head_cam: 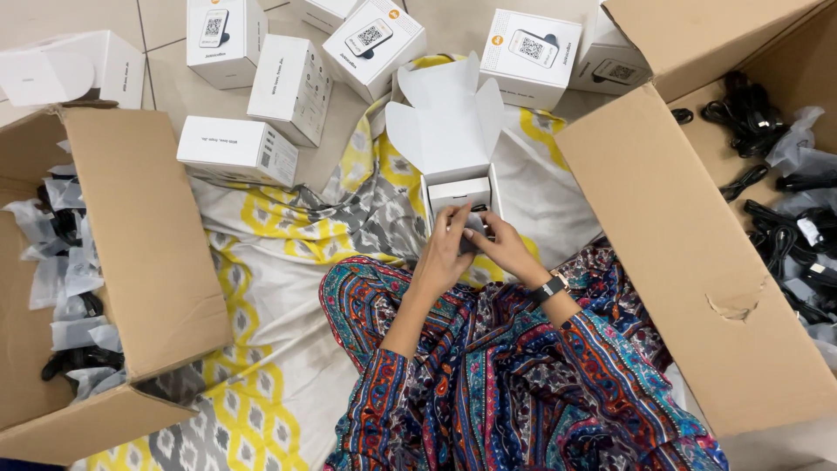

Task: The person packages electronic devices and cables into boxes while sitting on the floor.

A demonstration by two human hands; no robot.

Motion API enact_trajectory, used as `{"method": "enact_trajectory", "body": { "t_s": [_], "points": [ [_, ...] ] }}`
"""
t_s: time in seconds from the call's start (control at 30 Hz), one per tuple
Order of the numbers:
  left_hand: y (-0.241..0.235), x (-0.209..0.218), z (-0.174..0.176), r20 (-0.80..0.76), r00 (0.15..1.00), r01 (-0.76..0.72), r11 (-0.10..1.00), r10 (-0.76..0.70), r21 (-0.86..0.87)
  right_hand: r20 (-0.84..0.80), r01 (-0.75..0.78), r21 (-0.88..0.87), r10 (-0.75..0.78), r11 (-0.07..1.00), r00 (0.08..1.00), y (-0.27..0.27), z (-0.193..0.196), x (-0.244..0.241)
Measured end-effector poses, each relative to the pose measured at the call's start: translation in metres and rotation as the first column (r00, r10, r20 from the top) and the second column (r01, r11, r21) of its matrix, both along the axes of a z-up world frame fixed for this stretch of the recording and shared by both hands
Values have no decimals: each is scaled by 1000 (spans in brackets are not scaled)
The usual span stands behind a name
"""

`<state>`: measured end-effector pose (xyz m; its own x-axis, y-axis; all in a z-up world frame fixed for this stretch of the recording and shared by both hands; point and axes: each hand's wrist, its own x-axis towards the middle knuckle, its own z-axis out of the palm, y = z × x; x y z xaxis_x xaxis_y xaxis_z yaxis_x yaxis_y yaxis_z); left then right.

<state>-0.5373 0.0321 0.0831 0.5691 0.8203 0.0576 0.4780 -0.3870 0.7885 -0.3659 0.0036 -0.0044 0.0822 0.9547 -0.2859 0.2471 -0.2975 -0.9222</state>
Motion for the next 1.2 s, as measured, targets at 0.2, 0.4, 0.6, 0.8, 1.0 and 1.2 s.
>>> {"method": "enact_trajectory", "body": {
  "t_s": [0.2,0.4,0.6,0.8,1.0,1.2],
  "points": [
    [-1,7,-10,-152,988,13,986,13,164,-156,-8,177,37,984,987,3,-26,4],
    [26,8,-31,-100,993,-63,998,65,24,-346,51,94,-15,994,938,17,10,15],
    [61,17,-86,-315,949,25,991,17,129,871,-383,105,102,918,481,34,-24,21],
    [64,29,-105,-534,842,137,988,-80,69,928,-351,28,106,936,356,32,-57,16],
    [64,32,-140,-525,847,19,984,79,179,912,-352,23,124,936,391,35,-52,17],
    [61,27,-124,-438,893,-9,978,101,207,908,-369,-46,193,928,373,35,-43,15]
  ]
}}
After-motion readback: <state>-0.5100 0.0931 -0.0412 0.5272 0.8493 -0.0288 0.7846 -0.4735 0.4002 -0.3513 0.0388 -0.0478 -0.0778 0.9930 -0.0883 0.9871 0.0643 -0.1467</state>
